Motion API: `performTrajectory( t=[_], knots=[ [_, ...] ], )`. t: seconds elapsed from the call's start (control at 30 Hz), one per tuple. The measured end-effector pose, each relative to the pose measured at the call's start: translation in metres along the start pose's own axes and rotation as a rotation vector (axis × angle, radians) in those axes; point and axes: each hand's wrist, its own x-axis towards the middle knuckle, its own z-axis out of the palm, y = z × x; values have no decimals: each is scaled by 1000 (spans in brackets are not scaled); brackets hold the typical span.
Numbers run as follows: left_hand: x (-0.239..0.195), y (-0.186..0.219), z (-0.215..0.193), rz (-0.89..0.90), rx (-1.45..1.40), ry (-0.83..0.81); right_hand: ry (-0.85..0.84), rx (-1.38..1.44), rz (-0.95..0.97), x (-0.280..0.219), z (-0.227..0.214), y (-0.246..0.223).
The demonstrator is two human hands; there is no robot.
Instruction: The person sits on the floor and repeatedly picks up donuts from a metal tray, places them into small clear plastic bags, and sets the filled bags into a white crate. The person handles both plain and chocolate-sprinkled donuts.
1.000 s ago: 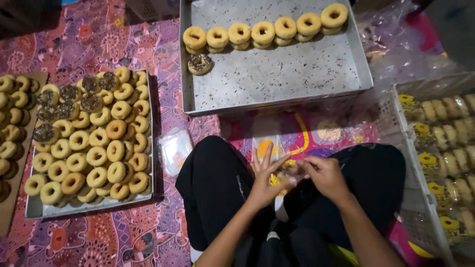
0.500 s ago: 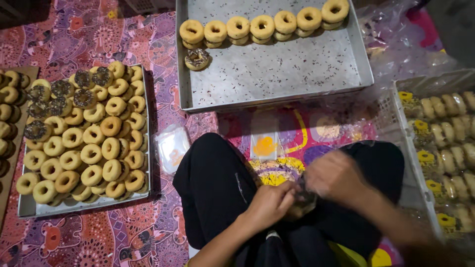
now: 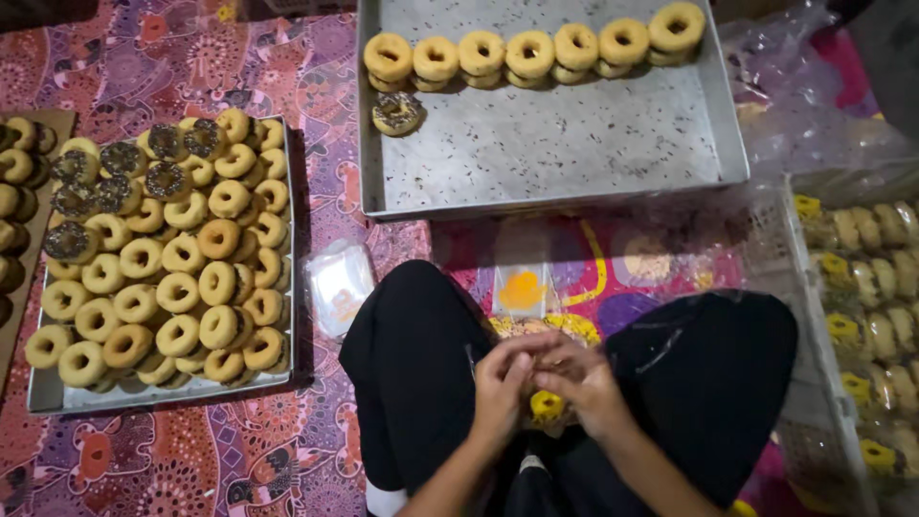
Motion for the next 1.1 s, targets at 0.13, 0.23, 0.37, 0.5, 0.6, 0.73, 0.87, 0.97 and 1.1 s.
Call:
performTrajectory(
  t=[0.13, 0.23, 0.37, 0.5, 0.6, 0.73, 0.87, 0.97, 1.1],
  knots=[
    [-7, 7, -36, 238, 602, 383, 108, -6, -76, 31, 23, 17],
    [-3, 36, -77, 526, 1030, 437, -9, -257, -123, 70, 18, 36],
    [-20, 60, -115, 442, 1316, 522, -68, -487, -89, 98, 41, 73],
    [-29, 54, -132, -10, 1006, 702, -8, -263, 291, 95, 48, 117],
    [-20, 61, -128, -167, 1043, 581, -5, -84, 209, 97, 29, 138],
    [15, 56, -105, -161, 1278, 247, 11, -87, 380, 131, -44, 144],
    [82, 22, -98, 42, 1470, -29, 414, -755, 353, 190, -167, 117],
    [152, -23, -101, -247, 1927, -139, 504, -1415, 457, 227, -230, 101],
    [190, -74, -134, -566, 2121, -228, 111, -1742, 97, 249, -194, 134]
  ],
)
